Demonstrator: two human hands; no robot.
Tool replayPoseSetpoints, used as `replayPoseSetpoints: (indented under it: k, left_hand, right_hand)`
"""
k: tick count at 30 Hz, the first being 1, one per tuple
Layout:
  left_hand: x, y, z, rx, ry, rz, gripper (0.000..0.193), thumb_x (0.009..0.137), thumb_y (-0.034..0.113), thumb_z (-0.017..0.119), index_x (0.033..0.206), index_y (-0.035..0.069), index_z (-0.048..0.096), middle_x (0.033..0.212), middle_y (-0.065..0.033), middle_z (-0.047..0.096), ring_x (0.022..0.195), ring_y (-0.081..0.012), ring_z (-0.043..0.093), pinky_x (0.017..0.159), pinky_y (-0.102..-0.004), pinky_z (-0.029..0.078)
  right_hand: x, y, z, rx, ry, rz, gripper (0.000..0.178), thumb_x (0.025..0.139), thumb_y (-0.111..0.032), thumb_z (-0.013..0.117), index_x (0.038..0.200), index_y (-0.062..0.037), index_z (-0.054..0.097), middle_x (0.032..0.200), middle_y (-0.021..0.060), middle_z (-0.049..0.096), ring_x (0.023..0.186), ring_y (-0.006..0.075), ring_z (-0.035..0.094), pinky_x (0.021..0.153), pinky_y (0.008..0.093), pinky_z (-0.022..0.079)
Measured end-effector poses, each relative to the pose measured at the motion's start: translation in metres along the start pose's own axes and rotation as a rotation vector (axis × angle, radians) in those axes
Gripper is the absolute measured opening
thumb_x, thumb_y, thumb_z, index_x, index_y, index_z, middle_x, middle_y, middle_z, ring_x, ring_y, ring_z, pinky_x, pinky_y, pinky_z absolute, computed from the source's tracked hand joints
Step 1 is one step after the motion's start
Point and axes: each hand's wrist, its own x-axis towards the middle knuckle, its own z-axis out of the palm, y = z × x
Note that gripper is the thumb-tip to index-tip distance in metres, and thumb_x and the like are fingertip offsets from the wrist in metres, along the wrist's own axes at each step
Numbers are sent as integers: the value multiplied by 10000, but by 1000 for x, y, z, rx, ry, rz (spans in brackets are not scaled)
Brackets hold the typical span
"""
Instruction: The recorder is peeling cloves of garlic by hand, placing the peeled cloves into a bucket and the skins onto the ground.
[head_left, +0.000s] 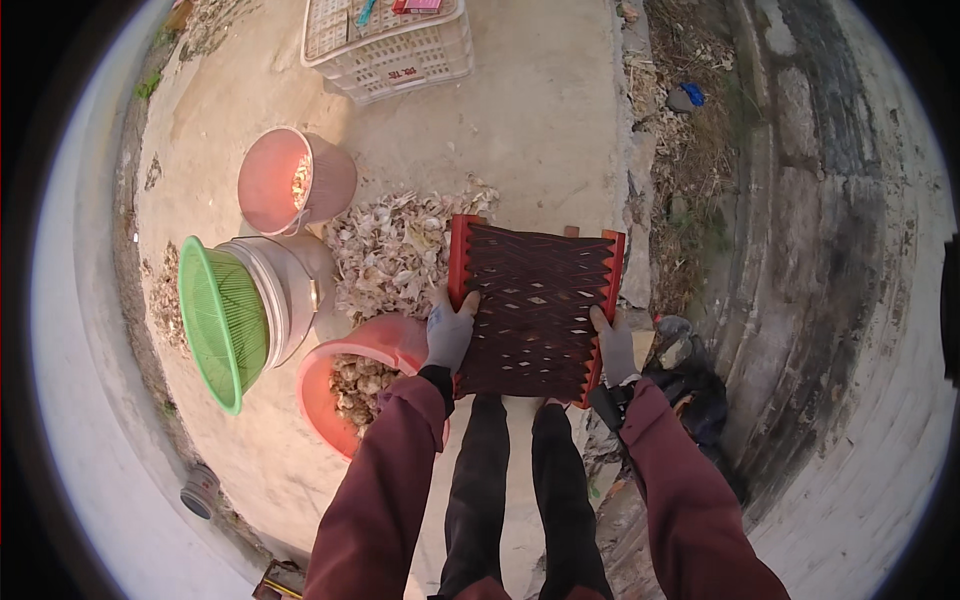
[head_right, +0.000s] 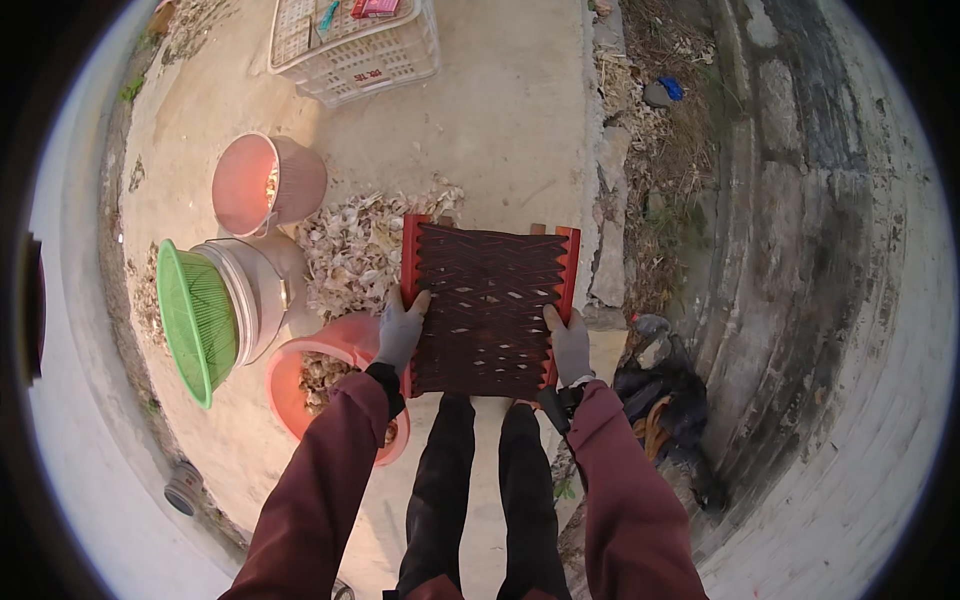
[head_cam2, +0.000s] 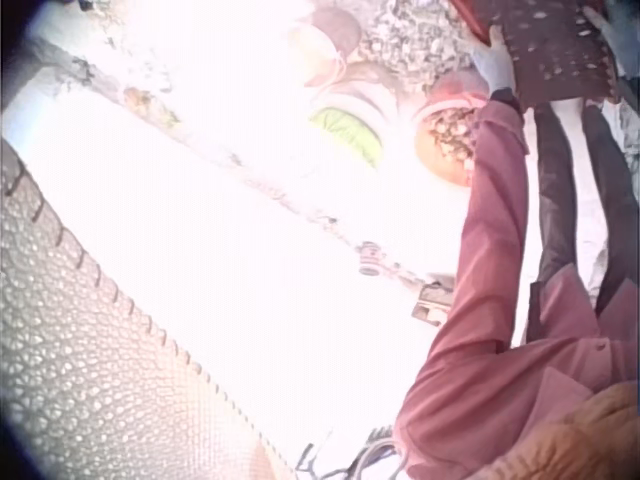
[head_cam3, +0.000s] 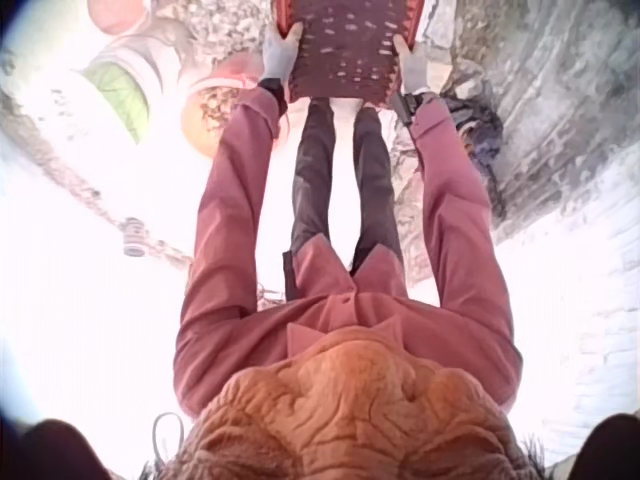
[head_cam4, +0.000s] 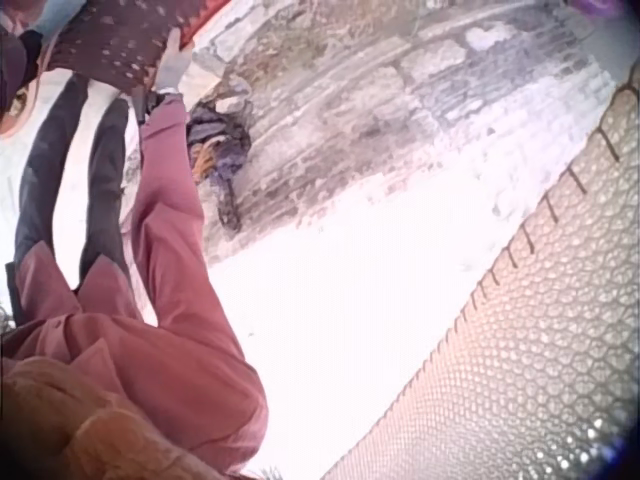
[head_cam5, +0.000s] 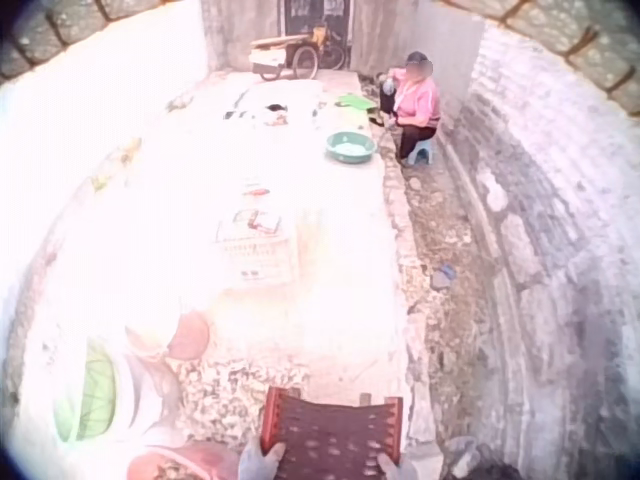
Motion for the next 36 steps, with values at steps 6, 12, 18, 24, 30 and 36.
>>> replayPoseSetpoints:
  k: [6,12,18,24,30,36]
  left_hand:
    - [-2,-7,9,-10,-17,-69,535,958,483,619,1156,-7,542,1052,-290,649,1023,-464,615,877,-497,460]
    - [-2,-13,14,-16,43,-16,541,955,508,615,1157,10,551,997,-270,665,966,-460,632,832,-501,472]
    - [-15,-14,14,-81,-1,-24,537,951,492,627,1176,8,563,991,-264,669,962,-444,641,827,-493,481]
    - [-31,-9,8,-73,-136,-132,528,955,470,627,1222,20,560,1022,-260,673,989,-446,630,841,-499,476]
    - [-23,-16,10,-112,-67,-75,523,937,448,648,1228,19,578,1027,-251,669,984,-423,639,838,-475,484]
    - [-21,-21,17,-118,-2,-12,492,920,387,687,1232,18,592,1040,-227,672,967,-395,648,832,-452,495]
  right_hand:
    - [8,9,6,150,-9,-33,518,966,-452,667,1257,-29,605,967,26,641,795,119,582,698,302,494]
    - [10,14,6,31,-2,28,637,954,-520,651,1326,-8,573,1096,50,647,857,148,572,718,308,462]
    - [-6,12,2,-29,4,5,663,963,-546,626,1339,-4,563,1115,47,633,904,145,563,757,320,457]
    - [-17,22,-3,177,-93,43,560,1008,-445,611,1345,-2,556,1173,47,644,969,161,615,801,339,507]
    - [-9,28,-4,-52,70,-23,643,1025,-448,579,1435,35,471,1285,99,589,1111,177,535,915,332,465]
    - [23,34,5,-84,216,-184,670,1043,-492,511,1431,53,473,1325,198,557,1154,267,551,979,381,437]
